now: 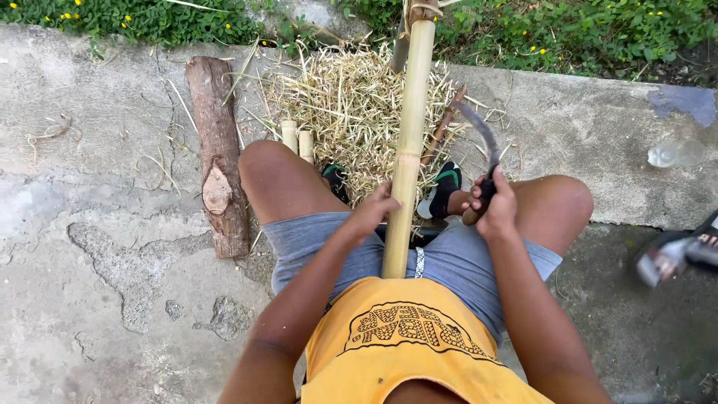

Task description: Using a curved sickle to scrape nodes and bark from a bamboo stalk held between the legs.

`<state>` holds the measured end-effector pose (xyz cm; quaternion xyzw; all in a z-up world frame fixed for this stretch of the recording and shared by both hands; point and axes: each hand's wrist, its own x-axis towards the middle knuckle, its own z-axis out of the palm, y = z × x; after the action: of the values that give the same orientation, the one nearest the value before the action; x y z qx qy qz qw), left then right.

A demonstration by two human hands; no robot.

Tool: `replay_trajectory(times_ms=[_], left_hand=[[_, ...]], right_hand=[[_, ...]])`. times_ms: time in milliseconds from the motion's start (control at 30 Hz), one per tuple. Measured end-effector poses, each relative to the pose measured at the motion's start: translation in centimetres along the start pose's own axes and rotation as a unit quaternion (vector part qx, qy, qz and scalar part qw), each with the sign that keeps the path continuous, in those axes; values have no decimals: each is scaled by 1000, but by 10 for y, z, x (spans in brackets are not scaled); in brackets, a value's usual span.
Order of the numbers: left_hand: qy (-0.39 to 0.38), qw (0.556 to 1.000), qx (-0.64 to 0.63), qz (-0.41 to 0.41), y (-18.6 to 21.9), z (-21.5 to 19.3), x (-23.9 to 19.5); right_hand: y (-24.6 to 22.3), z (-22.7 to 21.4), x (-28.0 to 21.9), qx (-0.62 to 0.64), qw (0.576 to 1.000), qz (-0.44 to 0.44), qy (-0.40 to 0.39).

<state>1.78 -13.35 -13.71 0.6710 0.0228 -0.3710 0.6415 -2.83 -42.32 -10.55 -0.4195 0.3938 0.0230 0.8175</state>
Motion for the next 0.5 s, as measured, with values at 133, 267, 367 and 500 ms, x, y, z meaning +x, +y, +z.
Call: replay_trajectory(times_ms=[133,267,367,500], left_hand=[[-40,990,-136,10,15,20,-16],[19,993,-114,-31,47,28,-35],[94,994,49,29,34,40,-33],[154,971,180,40,33,48,-26]], right_hand=[[4,-6,-6,31,1000,-5,-2],[9,3,-23,38,999,-18,-17],[11,6,-35,27,999,-19,-14],[11,12,-35,41,998,-10,-41]])
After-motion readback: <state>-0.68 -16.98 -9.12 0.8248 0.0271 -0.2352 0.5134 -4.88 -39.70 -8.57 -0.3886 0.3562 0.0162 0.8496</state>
